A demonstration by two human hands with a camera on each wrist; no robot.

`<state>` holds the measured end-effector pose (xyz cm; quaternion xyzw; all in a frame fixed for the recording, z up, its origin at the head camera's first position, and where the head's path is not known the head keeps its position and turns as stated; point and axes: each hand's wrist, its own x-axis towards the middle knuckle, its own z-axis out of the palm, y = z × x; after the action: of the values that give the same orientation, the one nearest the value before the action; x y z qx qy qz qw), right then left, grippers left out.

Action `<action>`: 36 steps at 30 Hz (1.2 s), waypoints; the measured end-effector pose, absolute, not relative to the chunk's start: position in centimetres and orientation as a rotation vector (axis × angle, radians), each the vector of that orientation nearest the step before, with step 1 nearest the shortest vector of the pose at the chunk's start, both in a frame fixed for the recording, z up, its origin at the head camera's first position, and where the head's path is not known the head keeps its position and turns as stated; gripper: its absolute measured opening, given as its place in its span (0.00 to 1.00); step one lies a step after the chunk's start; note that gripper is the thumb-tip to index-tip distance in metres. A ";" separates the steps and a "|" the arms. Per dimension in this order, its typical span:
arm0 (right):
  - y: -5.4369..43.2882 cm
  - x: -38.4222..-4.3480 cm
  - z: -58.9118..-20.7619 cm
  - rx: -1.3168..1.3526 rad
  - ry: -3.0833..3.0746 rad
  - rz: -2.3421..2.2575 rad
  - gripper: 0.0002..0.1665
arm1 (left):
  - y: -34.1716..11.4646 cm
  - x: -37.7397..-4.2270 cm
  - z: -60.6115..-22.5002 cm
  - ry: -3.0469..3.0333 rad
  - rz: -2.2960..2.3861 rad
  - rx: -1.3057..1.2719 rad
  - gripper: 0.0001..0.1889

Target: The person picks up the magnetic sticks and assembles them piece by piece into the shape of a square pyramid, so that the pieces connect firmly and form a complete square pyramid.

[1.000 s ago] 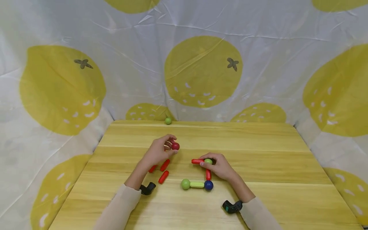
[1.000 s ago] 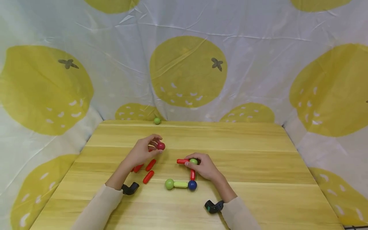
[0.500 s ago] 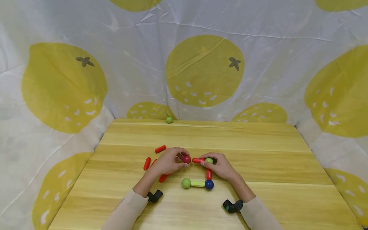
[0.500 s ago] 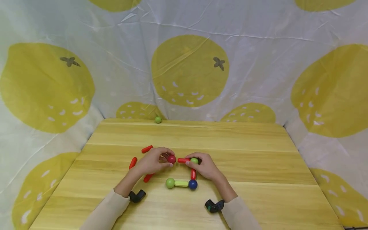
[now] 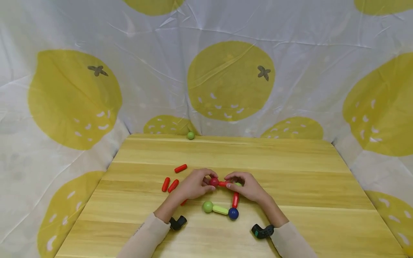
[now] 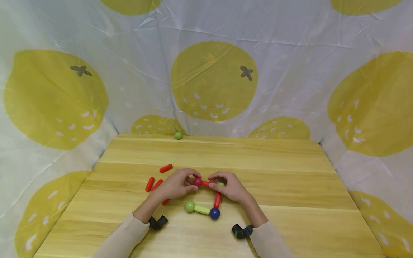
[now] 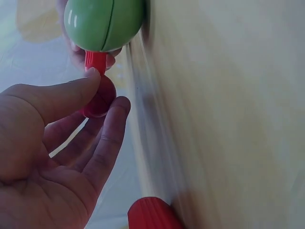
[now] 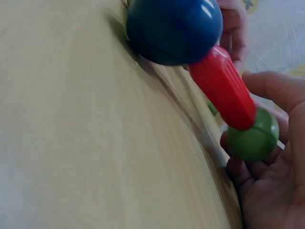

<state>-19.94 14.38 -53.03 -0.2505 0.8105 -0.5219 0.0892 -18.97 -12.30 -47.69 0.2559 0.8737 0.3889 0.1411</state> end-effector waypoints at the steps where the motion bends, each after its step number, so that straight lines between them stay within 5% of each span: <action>1: 14.4 -19.9 -52.9 -0.752 2.391 -1.553 0.16 | -12.2 -18.9 -47.7 2.520 1.117 0.752 0.18; 13: 14.0 -19.9 -52.3 -0.787 2.237 -1.493 0.25 | -10.7 -18.4 -48.0 2.425 1.239 0.769 0.16; 29: 13.8 -19.7 -51.4 -0.732 2.321 -1.472 0.19 | -15.0 -19.8 -45.9 2.711 1.023 0.655 0.04; 36: 13.7 -19.5 -51.1 -0.744 2.343 -1.419 0.19 | -17.1 -19.2 -44.4 2.718 0.794 0.530 0.13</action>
<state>-19.45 13.75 -51.08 -0.2591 0.8160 -0.4942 0.1508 -19.19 -17.14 -44.42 0.1825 0.9354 0.2733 0.1302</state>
